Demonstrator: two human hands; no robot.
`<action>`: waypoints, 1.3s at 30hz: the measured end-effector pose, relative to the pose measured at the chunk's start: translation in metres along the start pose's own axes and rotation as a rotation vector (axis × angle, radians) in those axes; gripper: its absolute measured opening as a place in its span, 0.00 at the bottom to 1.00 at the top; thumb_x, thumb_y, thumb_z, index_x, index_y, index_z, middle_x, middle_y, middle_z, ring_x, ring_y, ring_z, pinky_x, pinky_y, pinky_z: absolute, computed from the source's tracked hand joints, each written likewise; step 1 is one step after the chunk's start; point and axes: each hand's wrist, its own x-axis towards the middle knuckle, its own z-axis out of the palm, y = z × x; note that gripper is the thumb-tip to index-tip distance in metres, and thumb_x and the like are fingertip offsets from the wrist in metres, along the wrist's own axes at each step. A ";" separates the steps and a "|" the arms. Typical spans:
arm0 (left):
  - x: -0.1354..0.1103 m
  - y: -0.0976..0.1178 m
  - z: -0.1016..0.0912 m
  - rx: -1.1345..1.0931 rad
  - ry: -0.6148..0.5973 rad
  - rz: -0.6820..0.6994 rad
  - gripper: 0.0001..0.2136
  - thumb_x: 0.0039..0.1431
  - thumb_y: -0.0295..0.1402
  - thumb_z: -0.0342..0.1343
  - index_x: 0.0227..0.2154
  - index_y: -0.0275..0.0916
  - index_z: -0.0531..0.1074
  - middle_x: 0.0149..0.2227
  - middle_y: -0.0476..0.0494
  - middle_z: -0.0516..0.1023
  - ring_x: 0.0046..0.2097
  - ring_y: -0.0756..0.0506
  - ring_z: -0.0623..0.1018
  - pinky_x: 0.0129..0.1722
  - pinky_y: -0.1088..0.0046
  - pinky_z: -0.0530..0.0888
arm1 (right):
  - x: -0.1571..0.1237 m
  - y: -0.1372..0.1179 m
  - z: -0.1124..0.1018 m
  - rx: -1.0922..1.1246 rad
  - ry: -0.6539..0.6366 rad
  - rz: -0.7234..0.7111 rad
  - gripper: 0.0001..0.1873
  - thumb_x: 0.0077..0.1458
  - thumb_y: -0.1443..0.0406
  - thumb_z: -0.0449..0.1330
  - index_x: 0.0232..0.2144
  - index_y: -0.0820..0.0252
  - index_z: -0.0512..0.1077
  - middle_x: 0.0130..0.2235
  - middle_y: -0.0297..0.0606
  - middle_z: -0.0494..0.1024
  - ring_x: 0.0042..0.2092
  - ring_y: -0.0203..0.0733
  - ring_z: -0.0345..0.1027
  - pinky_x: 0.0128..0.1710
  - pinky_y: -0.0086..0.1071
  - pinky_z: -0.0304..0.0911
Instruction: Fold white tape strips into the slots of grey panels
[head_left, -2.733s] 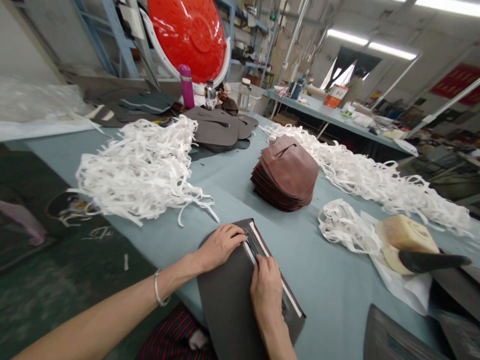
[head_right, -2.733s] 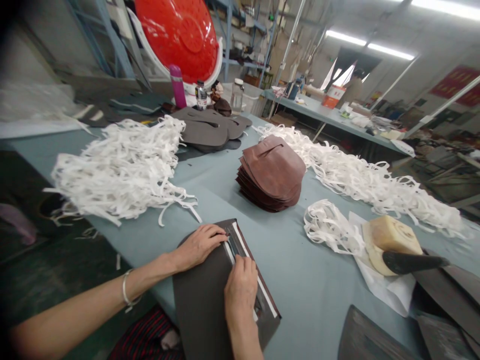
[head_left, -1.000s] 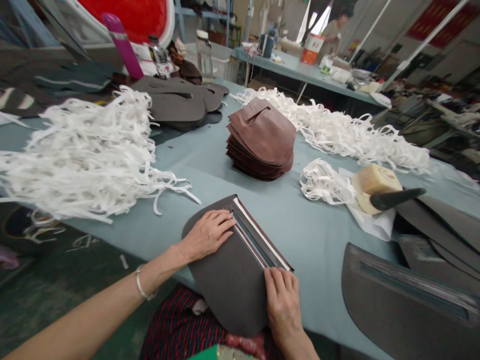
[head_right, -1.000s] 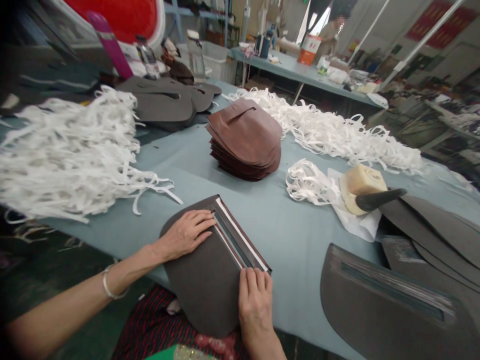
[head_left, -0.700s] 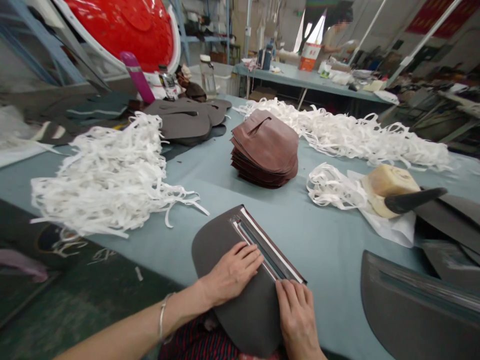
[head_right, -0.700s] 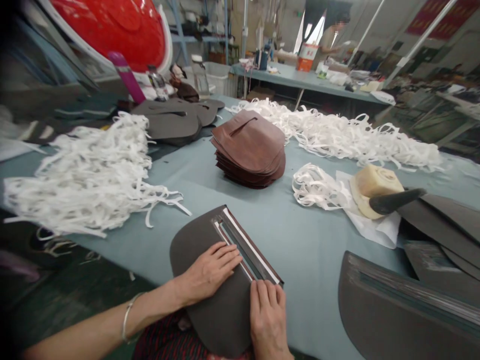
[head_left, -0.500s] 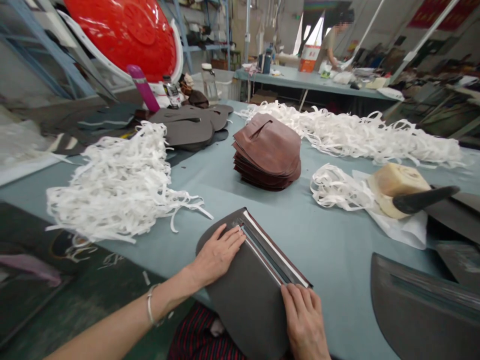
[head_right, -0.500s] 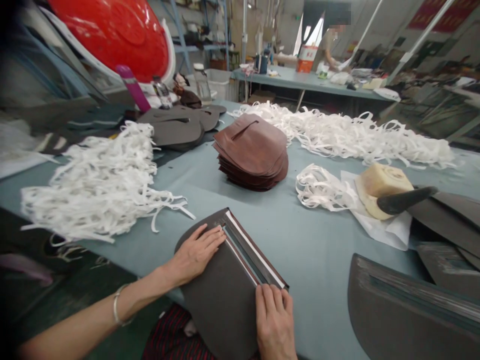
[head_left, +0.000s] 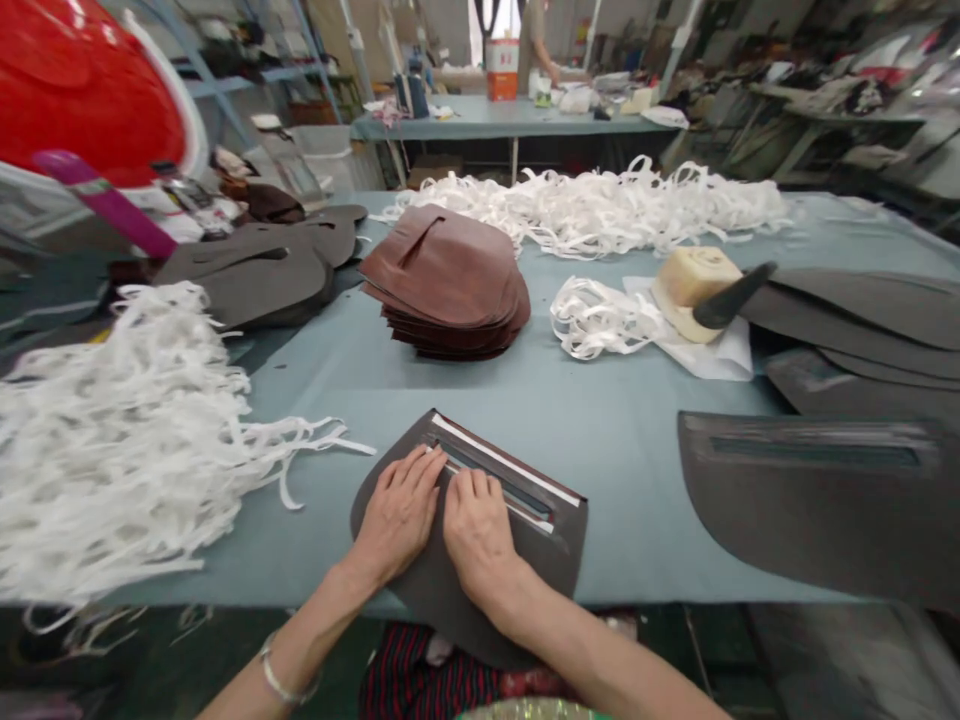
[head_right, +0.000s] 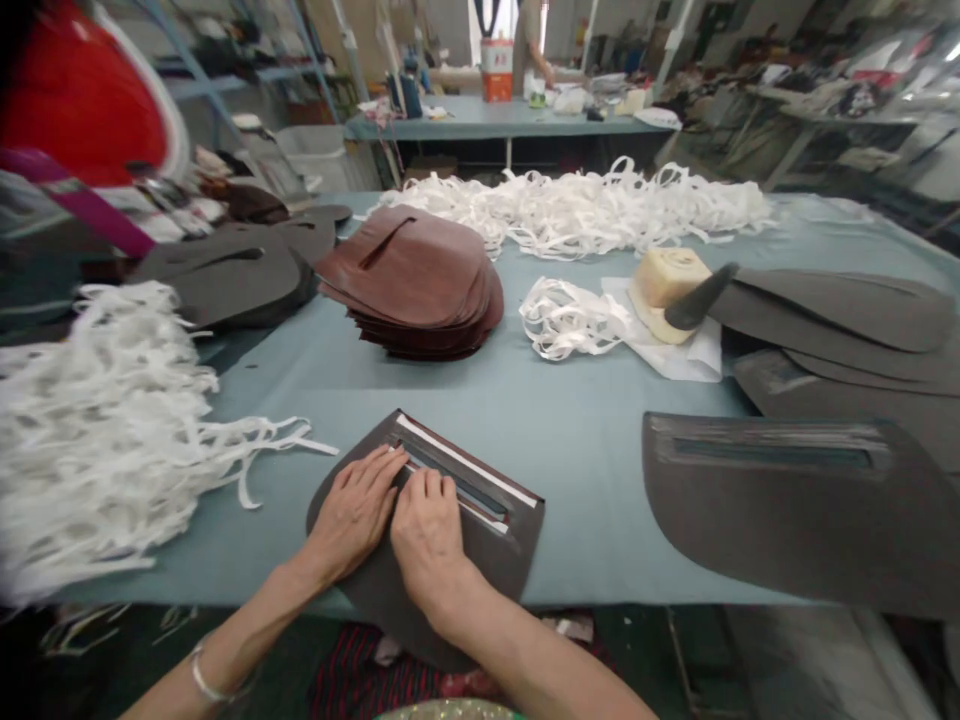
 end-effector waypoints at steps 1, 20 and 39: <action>0.000 -0.001 0.002 0.002 0.005 0.001 0.21 0.61 0.28 0.44 0.57 0.39 0.59 0.57 0.37 0.67 0.61 0.38 0.62 0.56 0.56 0.62 | 0.000 -0.003 0.004 -0.006 -0.002 0.010 0.13 0.56 0.73 0.51 0.44 0.72 0.69 0.42 0.52 0.70 0.42 0.48 0.62 0.41 0.42 0.61; -0.003 0.005 -0.001 -0.067 0.070 -0.057 0.17 0.61 0.29 0.46 0.54 0.37 0.62 0.55 0.36 0.67 0.59 0.40 0.64 0.58 0.55 0.64 | -0.097 0.068 -0.016 -0.056 0.171 0.037 0.14 0.60 0.72 0.49 0.44 0.65 0.71 0.43 0.47 0.74 0.47 0.52 0.62 0.48 0.49 0.54; 0.035 0.022 -0.028 -0.060 -0.048 -0.226 0.18 0.55 0.33 0.55 0.49 0.40 0.66 0.49 0.38 0.69 0.53 0.38 0.68 0.53 0.54 0.66 | -0.089 0.039 0.018 0.245 0.252 -0.115 0.11 0.55 0.72 0.50 0.37 0.57 0.69 0.30 0.37 0.72 0.33 0.43 0.63 0.33 0.35 0.54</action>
